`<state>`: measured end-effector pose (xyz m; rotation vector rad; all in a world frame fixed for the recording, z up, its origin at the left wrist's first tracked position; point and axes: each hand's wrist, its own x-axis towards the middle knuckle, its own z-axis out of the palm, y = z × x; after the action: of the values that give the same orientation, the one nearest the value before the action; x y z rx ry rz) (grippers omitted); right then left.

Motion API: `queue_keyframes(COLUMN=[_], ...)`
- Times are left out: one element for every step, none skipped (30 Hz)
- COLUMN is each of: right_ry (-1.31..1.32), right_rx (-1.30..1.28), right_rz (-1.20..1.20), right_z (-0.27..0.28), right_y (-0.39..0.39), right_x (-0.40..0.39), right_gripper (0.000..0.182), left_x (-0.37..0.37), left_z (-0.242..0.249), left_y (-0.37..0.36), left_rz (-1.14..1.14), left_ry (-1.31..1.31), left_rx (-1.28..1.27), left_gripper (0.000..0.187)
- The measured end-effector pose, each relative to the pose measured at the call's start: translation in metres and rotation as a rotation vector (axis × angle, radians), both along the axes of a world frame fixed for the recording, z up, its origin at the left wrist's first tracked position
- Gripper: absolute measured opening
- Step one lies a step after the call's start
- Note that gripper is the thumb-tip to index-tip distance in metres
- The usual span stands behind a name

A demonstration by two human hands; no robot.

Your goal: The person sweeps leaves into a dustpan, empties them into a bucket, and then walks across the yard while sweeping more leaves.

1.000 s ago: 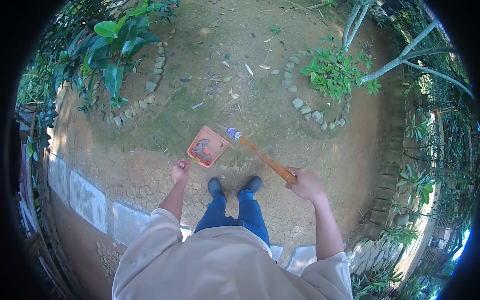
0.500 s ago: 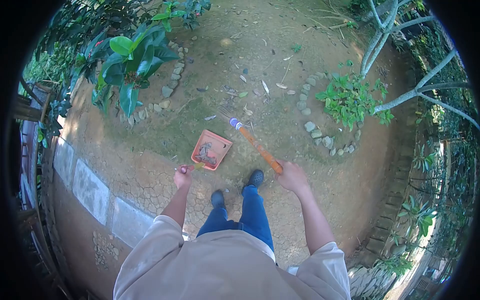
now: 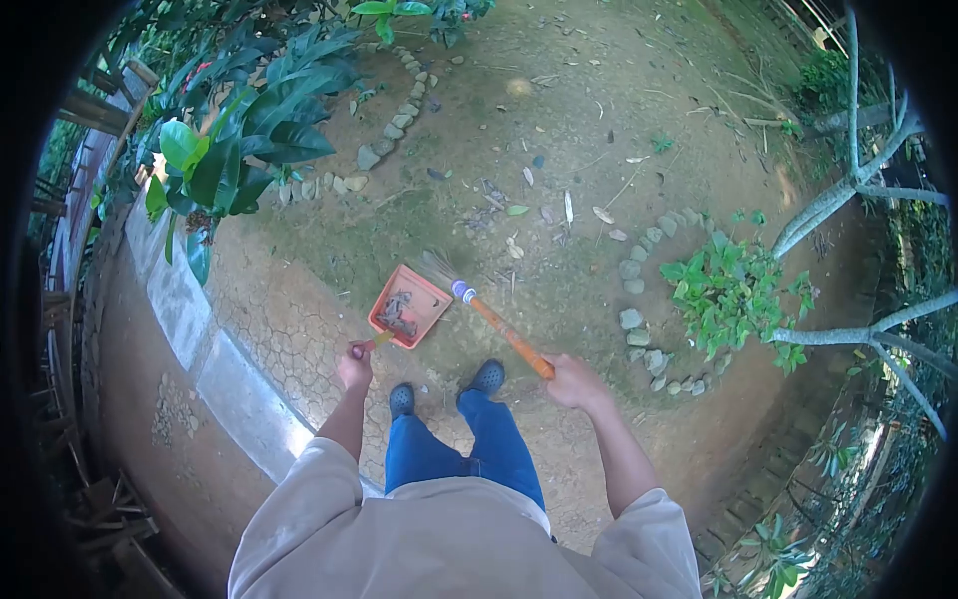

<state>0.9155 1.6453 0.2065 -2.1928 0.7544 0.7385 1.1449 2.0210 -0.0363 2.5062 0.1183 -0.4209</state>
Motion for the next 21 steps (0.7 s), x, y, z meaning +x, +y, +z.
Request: queue_keyframes(right_ry=[0.03,0.065,0.1,0.139,0.177,0.147,0.12,0.109,0.097,0.099,0.1,0.081,0.061,0.043,0.004,-0.032,-0.07,-0.058,-0.044,-0.039,-0.033], right_rx=[0.024,0.043,0.06,0.072,0.083,0.075,0.068,0.053,0.039,0.017,-0.004,-0.014,-0.025,-0.035,-0.062,-0.087,-0.111,-0.099,-0.085,-0.083,-0.081], right_rz=[0.004,-0.007,-0.017,-0.044,-0.072,-0.081,-0.09,-0.101,-0.112,-0.126,-0.138,-0.147,-0.154,-0.161,-0.152,-0.143,-0.135,-0.167,-0.199,-0.212,-0.225], right_z=[0.023,0.04,0.058,0.071,0.078,0.078,0.078,0.077,0.078,0.079,0.08,0.078,0.073,0.067,0.061,0.055,0.049,0.043,0.037,0.034,0.03], right_y=[-0.01,-0.019,-0.027,-0.034,-0.04,-0.043,-0.044,-0.044,-0.043,-0.039,-0.036,-0.033,-0.031,-0.029,-0.026,-0.023,-0.019,-0.016,-0.014,-0.009,-0.004], right_x=[-0.005,-0.011,-0.017,-0.025,-0.033,-0.042,-0.051,-0.054,-0.057,-0.054,-0.053,-0.053,-0.053,-0.054,-0.056,-0.06,-0.064,-0.068,-0.073,-0.08,-0.086], right_gripper=[0.055,0.056,0.057,0.058,0.059,0.059,0.06,0.06,0.06,0.06,0.06,0.061,0.061,0.061,0.061,0.061,0.062,0.062,0.062,0.062,0.062], left_x=[-0.007,-0.01,-0.012,-0.016,-0.021,-0.024,-0.025,-0.028,-0.031,-0.032,-0.034,-0.036,-0.038,-0.041,-0.044,-0.048,-0.049,-0.052,-0.057,-0.064,-0.07], left_z=[0.004,0.008,0.014,0.013,0.011,0.014,0.016,0.017,0.021,0.024,0.026,0.032,0.036,0.041,0.044,0.042,0.039,0.043,0.047,0.052,0.058], left_y=[-0.007,-0.012,-0.016,-0.017,-0.017,-0.019,-0.02,-0.02,-0.019,-0.018,-0.017,-0.016,-0.015,-0.013,-0.009,-0.002,0.004,0.01,0.017,0.024,0.031], left_rz=[0.019,0.036,0.05,0.059,0.066,0.071,0.078,0.086,0.094,0.079,0.065,0.053,0.054,0.055,0.057,0.055,0.052,0.052,0.064,0.074,0.083], left_ry=[0.013,0.023,0.028,0.009,-0.011,-0.03,-0.025,-0.019,-0.014,-0.023,-0.033,-0.043,-0.055,-0.066,-0.075,-0.063,-0.053,-0.042,-0.027,-0.012,-0.001], left_rx=[0.019,0.039,0.058,0.052,0.046,0.039,0.03,0.021,0.013,0.015,0.017,0.018,0.007,-0.003,-0.013,-0.029,-0.044,-0.059,-0.062,-0.066,-0.071], left_gripper=[0.02,0.02,0.02,0.02,0.02,0.02,0.02,0.019,0.019,0.019,0.019,0.019,0.019,0.019,0.019,0.02,0.021,0.023,0.023,0.023,0.023])
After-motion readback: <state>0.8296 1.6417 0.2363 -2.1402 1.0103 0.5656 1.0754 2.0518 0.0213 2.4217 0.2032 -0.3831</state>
